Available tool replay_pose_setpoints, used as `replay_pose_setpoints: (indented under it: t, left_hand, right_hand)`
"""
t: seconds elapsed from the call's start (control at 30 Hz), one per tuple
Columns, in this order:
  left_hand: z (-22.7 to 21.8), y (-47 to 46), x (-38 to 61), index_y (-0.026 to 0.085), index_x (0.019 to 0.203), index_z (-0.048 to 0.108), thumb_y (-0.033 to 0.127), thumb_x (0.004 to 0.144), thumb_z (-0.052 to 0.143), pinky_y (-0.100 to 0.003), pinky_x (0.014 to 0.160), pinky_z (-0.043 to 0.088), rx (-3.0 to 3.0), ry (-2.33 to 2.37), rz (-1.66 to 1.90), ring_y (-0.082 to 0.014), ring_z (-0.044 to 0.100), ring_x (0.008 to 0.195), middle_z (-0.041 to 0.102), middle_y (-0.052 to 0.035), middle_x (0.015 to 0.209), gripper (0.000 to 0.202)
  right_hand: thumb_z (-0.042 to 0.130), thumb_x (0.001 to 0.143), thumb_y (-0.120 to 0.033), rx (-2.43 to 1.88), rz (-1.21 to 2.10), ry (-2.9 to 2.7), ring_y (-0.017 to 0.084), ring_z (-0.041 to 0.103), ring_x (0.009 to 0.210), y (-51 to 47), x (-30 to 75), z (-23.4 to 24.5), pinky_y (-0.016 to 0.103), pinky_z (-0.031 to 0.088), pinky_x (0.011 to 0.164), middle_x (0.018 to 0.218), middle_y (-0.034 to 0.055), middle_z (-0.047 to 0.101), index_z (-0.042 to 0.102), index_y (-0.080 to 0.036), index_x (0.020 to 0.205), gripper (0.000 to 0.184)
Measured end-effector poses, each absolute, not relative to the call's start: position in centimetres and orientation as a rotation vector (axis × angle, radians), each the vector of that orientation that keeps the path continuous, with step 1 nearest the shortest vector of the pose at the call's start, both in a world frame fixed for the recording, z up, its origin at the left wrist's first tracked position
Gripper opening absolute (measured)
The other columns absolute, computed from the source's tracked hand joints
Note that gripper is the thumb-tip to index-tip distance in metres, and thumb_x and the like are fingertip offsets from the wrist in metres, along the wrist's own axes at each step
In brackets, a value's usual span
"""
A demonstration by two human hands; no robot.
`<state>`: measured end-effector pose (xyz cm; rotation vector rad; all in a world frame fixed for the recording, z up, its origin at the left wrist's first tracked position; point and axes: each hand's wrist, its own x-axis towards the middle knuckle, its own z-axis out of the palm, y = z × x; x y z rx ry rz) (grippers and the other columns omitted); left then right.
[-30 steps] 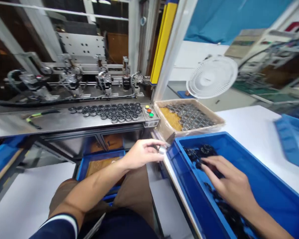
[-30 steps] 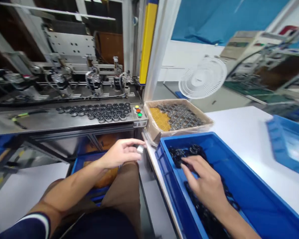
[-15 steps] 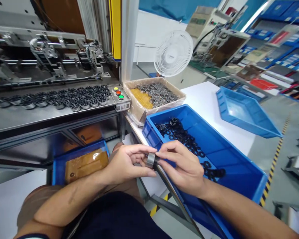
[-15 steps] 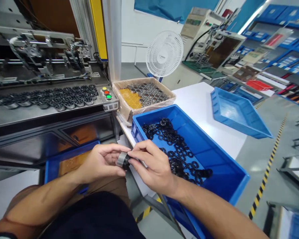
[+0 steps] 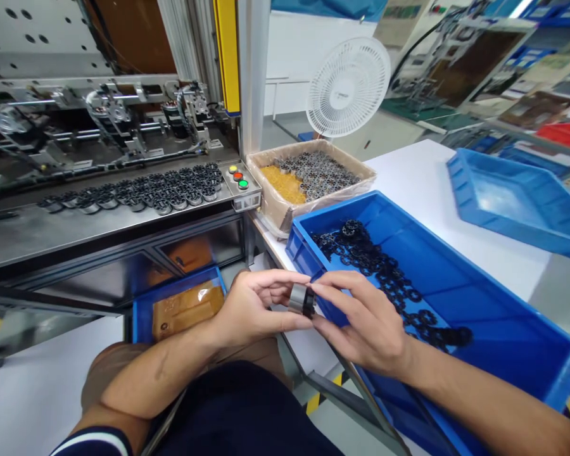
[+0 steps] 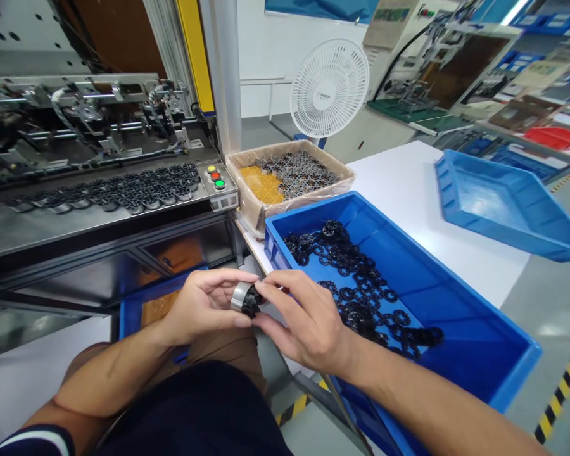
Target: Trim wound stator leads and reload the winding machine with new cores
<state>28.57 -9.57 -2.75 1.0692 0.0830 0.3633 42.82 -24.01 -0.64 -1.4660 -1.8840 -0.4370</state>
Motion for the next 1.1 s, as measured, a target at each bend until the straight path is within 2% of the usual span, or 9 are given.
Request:
replay_pose_setpoints:
  t: [0.13,0.3,0.57,0.67,0.77,0.83,0.9,0.97,1.1]
  left_hand:
    - [-2.8,-9.6,28.5,0.017,0.106,0.074,-0.002,0.059,0.085,-0.019,0.081,0.06,1.016,0.058,0.347,-0.0127,0.076,0.084,0.08,-0.0023,0.093,0.052]
    - [-2.6,-9.5,28.2,0.017,0.106,0.074,-0.003,0.058,0.085,-0.018,0.078,0.061,1.025,0.082,0.312,-0.0129,0.076,0.081,0.081,-0.0012,0.091,0.054]
    - [-2.8,-9.5,28.0,0.017,0.107,0.073,0.007,0.059,0.089,-0.022,0.08,0.061,1.106,0.13,0.233,-0.0154,0.076,0.082,0.08,-0.0023,0.092,0.051]
    - [-3.0,-9.8,27.8,0.016,0.116,0.07,0.016,0.066,0.087,-0.027,0.082,0.061,1.193,0.124,0.216,-0.0186,0.075,0.086,0.079,-0.0063,0.098,0.053]
    - [-3.0,-9.6,27.6,0.018,0.13,0.063,0.022,0.082,0.074,-0.033,0.092,0.057,1.433,0.064,0.319,-0.0229,0.07,0.105,0.072,-0.0119,0.118,0.05]
    - [-3.0,-8.8,27.4,0.02,0.135,0.059,0.022,0.088,0.066,-0.036,0.1,0.052,1.639,0.042,0.421,-0.0244,0.064,0.115,0.063,-0.013,0.131,0.048]
    - [-3.0,-7.6,27.4,0.021,0.133,0.061,0.023,0.09,0.063,-0.036,0.1,0.05,1.753,0.114,0.475,-0.0234,0.064,0.112,0.063,-0.0125,0.131,0.043]
    - [-3.3,-6.3,27.7,0.019,0.129,0.063,0.028,0.092,0.061,-0.034,0.093,0.054,1.694,0.235,0.475,-0.0208,0.068,0.101,0.068,-0.0123,0.124,0.039]
    - [-4.0,-4.9,28.5,0.017,0.127,0.062,0.032,0.091,0.063,-0.029,0.083,0.056,1.49,0.303,0.454,-0.0183,0.068,0.096,0.07,-0.0122,0.12,0.039]
  right_hand:
    - [0.068,0.081,-0.006,-1.424,-0.396,-1.901,0.025,0.063,0.099,-24.0,42.8,-0.6,0.038,0.058,0.079,0.106,0.017,0.063,0.059,-0.007,0.12,0.04]
    - [0.071,0.082,-0.008,-1.416,-0.426,-1.924,0.025,0.063,0.096,-23.9,42.8,-0.3,0.039,0.059,0.076,0.102,0.0172,0.064,0.061,-0.005,0.117,0.036]
    - [0.071,0.084,-0.015,-1.37,-0.502,-2.025,0.027,0.066,0.093,-24.1,43.2,-0.3,0.04,0.061,0.075,0.094,0.0164,0.067,0.064,-0.005,0.112,0.031]
    - [0.071,0.084,-0.015,-1.369,-0.56,-2.053,0.027,0.067,0.094,-24.1,42.8,-0.4,0.04,0.061,0.076,0.094,0.0165,0.068,0.065,-0.004,0.112,0.03]
    - [0.074,0.084,-0.024,-1.4,-0.501,-2.032,0.025,0.067,0.094,-23.7,43.8,-0.1,0.038,0.061,0.077,0.097,0.0155,0.069,0.065,-0.007,0.112,0.034]
    - [0.075,0.084,-0.036,-1.518,-0.427,-1.871,0.024,0.067,0.093,-23.1,46.2,0.0,0.037,0.06,0.076,0.101,0.0145,0.069,0.066,-0.011,0.115,0.041]
    - [0.07,0.087,-0.042,-1.816,-0.375,-1.563,0.023,0.067,0.092,-22.7,49.9,-0.3,0.036,0.06,0.075,0.105,0.0137,0.069,0.066,-0.015,0.117,0.041]
    - [0.061,0.093,-0.037,-2.248,-0.246,-1.265,0.023,0.067,0.09,-22.7,53.9,-1.4,0.037,0.058,0.08,0.106,0.0133,0.07,0.067,-0.014,0.117,0.033]
    - [0.076,0.081,-0.021,-2.475,0.098,-1.263,0.021,0.069,0.081,-22.8,58.4,-5.8,0.038,0.057,0.083,0.087,0.0085,0.074,0.073,-0.014,0.089,0.012]
